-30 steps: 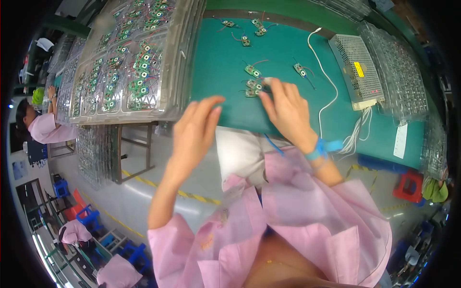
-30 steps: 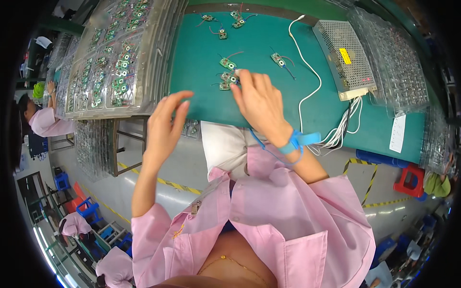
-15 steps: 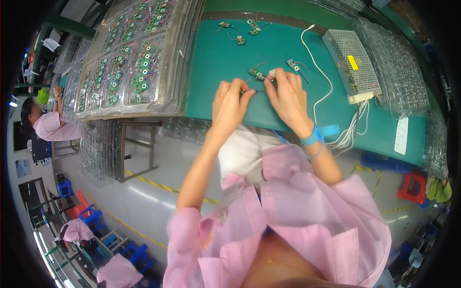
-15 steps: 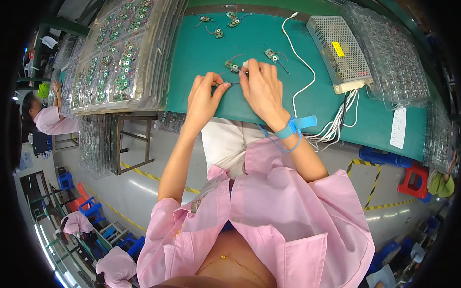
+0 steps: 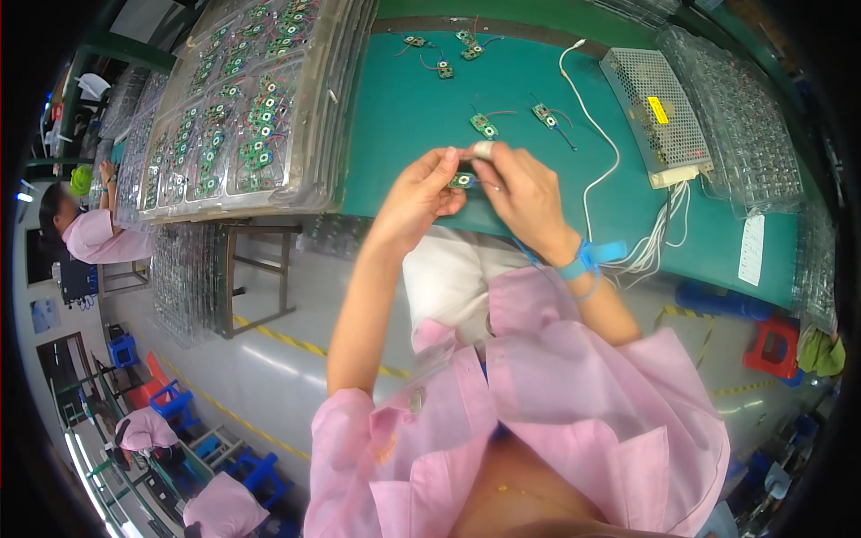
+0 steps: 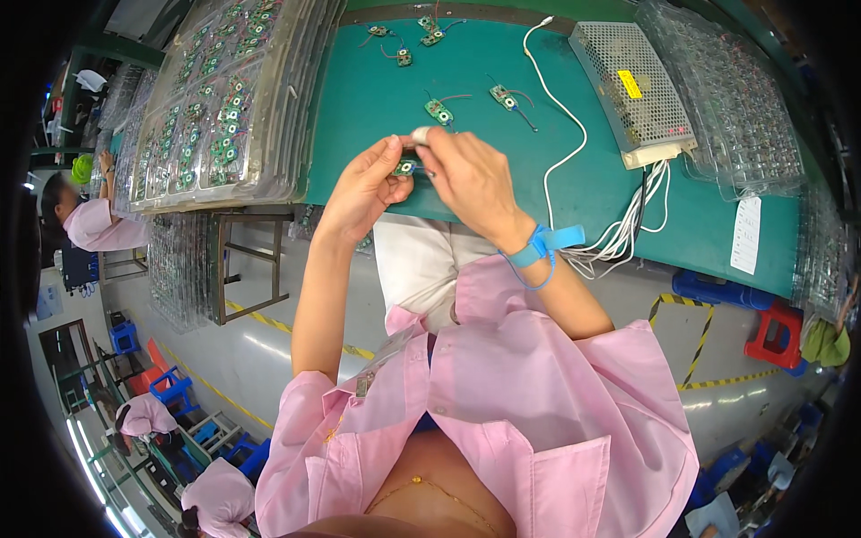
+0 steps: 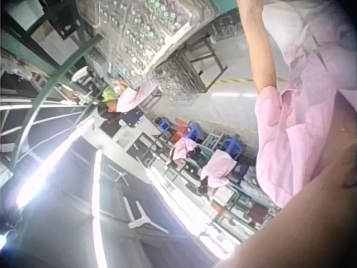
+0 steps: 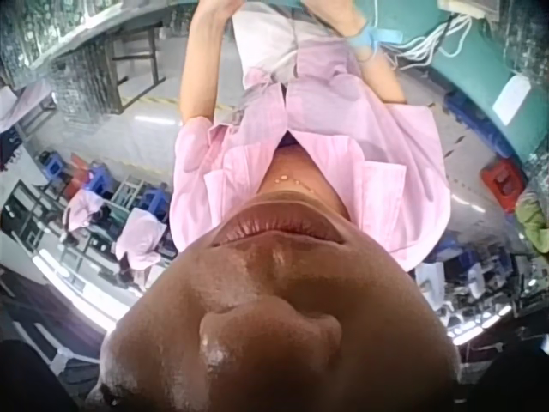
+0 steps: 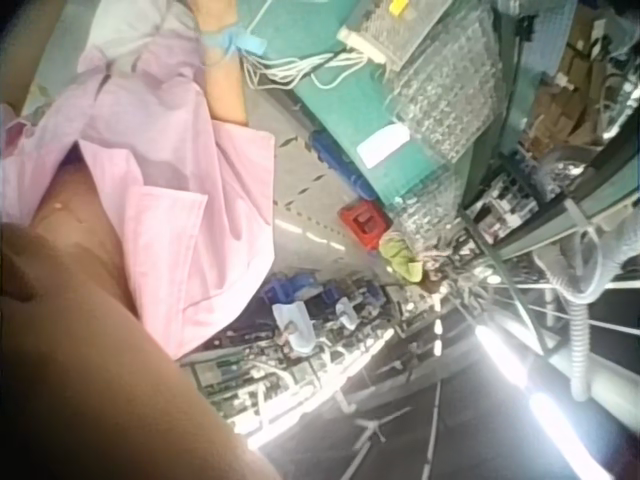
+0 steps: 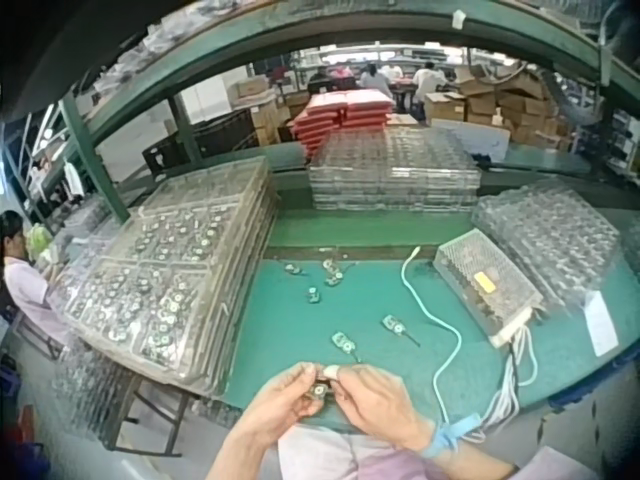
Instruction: Assembling small electronic components and connecting wiring on a production line.
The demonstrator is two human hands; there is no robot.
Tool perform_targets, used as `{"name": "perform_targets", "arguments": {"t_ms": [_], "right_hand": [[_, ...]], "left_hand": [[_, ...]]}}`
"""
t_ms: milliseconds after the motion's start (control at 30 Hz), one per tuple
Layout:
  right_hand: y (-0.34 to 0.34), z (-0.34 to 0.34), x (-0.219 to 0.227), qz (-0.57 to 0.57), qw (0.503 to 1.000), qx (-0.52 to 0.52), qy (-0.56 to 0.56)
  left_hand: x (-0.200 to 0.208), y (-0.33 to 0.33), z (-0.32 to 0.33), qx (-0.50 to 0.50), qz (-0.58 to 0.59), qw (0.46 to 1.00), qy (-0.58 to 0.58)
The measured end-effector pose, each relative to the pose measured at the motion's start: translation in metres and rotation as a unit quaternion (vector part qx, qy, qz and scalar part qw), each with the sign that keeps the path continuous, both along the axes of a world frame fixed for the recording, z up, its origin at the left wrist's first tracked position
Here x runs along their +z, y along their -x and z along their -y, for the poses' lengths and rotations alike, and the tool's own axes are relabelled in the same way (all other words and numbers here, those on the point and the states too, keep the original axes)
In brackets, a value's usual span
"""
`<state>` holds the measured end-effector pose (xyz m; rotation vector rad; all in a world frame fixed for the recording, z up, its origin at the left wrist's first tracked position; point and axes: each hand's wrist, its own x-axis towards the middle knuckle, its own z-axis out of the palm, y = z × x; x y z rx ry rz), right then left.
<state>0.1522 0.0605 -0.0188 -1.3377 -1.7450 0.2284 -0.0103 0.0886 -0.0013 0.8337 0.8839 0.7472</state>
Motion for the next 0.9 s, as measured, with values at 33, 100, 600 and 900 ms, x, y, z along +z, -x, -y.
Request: {"name": "perform_targets", "arguments": {"t_ms": [33,100,600,900], "right_hand": [[0.000,0.002,0.003,-0.031,0.999,0.019,0.023],[0.000,0.006,0.011,-0.092,0.992,0.056,0.069],[-0.003,-0.032,0.003,-0.038,0.988,-0.049,0.144],[0.011,-0.015,0.040,-0.315,0.905,0.149,0.243]], "left_hand": [[0.000,0.001,-0.002,-0.002,0.005,1.000,0.003],[0.002,0.004,-0.005,-0.005,0.014,1.000,0.008],[-0.008,0.007,-0.017,-0.032,-0.065,0.996,-0.047],[0.019,0.010,-0.020,-0.044,-0.080,0.992,-0.086]]}}
